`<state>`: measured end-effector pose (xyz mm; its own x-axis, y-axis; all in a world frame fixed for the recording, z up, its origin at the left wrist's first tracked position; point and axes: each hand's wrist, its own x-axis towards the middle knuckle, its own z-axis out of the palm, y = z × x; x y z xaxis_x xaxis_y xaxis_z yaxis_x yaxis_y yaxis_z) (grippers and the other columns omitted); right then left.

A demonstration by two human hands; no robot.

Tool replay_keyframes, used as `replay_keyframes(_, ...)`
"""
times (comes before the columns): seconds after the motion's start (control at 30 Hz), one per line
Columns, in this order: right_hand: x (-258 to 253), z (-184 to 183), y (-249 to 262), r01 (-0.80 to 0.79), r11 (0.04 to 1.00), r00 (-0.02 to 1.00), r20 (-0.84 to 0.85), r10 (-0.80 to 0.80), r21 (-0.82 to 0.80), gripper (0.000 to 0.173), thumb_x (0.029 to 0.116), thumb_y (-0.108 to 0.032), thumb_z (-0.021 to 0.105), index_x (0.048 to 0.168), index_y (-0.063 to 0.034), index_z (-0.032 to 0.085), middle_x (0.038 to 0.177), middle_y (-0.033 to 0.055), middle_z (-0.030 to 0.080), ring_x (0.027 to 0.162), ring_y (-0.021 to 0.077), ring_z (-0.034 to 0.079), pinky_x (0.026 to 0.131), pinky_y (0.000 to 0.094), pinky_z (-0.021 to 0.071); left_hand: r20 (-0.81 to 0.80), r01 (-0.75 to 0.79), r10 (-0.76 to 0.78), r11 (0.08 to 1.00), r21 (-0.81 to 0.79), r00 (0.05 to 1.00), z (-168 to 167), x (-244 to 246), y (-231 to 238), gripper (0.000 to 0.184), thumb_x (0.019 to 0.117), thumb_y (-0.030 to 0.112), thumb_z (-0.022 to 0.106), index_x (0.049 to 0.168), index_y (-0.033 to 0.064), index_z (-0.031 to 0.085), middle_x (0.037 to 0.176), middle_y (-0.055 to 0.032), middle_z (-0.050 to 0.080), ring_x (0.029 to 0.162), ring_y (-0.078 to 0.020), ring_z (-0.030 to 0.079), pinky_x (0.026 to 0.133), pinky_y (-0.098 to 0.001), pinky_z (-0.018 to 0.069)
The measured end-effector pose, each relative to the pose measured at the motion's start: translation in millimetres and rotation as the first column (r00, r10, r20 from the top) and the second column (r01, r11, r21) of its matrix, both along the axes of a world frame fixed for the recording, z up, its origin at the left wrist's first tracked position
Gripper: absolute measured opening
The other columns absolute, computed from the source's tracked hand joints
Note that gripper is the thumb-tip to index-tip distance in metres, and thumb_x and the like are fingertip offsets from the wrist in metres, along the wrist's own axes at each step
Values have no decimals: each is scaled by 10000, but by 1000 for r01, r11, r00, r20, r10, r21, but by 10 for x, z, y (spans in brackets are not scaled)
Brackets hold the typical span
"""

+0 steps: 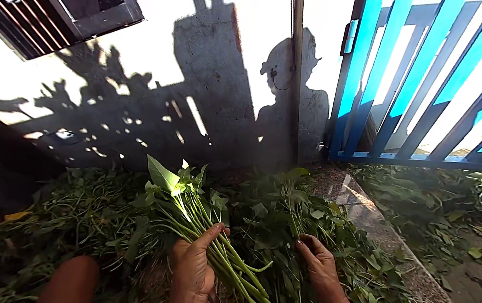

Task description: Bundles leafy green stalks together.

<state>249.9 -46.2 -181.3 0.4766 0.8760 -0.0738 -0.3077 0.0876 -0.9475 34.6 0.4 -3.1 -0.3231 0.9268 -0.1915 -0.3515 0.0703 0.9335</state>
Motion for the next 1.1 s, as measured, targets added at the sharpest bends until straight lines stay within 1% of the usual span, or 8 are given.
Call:
replay_keyframes(0.2, -337, 295, -234, -109, 990, 993, -26, 112, 87, 197, 992, -1, 603, 1177, 54, 644, 930, 142, 748, 825, 223, 736, 777, 371, 631, -21, 42, -42, 999, 15, 999, -57, 7, -33, 369, 825, -156, 721, 1156, -148, 560, 900, -293, 722, 756, -402, 742, 684, -503, 650)
replay_keyframes(0.37, -574, 501, -297, -187, 958, 982, 55, 179, 218, 193, 957, 28, 638, 1145, 45, 678, 956, 89, 731, 835, 148, 702, 774, 319, 608, -90, 108, -106, 994, 20, 990, -149, 40, -85, 411, 767, -168, 771, 1128, -151, 576, 883, -285, 726, 757, -384, 745, 706, -480, 651)
replay_keyframes(0.53, -771, 627, -300, -258, 910, 958, 209, 197, 325, 193, 945, 25, 654, 1130, 41, 708, 992, 105, 698, 876, 164, 687, 786, 315, 608, -122, 200, -194, 979, 39, 973, -185, 60, -148, 468, 704, -164, 822, 1113, -145, 596, 933, -267, 737, 836, -367, 753, 785, -481, 649)
replay_keyframes(0.77, -829, 721, -349, -323, 892, 919, 329, 216, 315, 167, 959, -13, 663, 1103, 40, 730, 957, 110, 691, 842, 159, 682, 751, 301, 608, -144, 275, -258, 955, 111, 955, -148, 8, -182, 506, 668, -167, 837, 1116, -136, 605, 948, -257, 728, 848, -333, 745, 789, -456, 647)
replay_keyframes(0.83, -834, 749, -371, -315, 900, 901, 392, 185, 300, 230, 966, -29, 660, 1182, 44, 695, 954, 112, 692, 810, 160, 687, 721, 306, 615, -129, 285, -269, 949, 131, 954, -145, -6, -185, 509, 674, -179, 824, 1125, -141, 592, 951, -270, 723, 849, -350, 743, 786, -465, 646)
replay_keyframes(0.93, -871, 804, -378, -232, 930, 761, 649, -9, 285, 374, 971, -57, 623, 1339, 8, 619, 921, 93, 697, 745, 150, 673, 656, 321, 601, -121, 301, -284, 942, 150, 951, -151, -10, -189, 483, 695, -190, 805, 1123, -150, 586, 953, -283, 725, 856, -369, 747, 800, -482, 645)
replay_keyframes(1.03, -933, 837, -352, -135, 946, 496, 846, -194, 296, 334, 966, -69, 581, 1274, -78, 709, 929, 110, 699, 787, 211, 695, 646, 353, 598, -112, 313, -298, 936, 161, 948, -159, -13, -188, 451, 724, -199, 776, 1126, -149, 578, 946, -286, 723, 862, -367, 744, 815, -481, 638)
replay_keyframes(1.1, -979, 860, -337, -95, 962, 416, 888, -197, 258, 300, 949, -79, 591, 1217, -51, 721, 905, 108, 690, 758, 220, 694, 619, 352, 593, -93, 325, -313, 930, 171, 945, -170, -19, -175, 399, 750, -203, 752, 1108, -160, 582, 934, -300, 719, 854, -383, 742, 818, -494, 634)
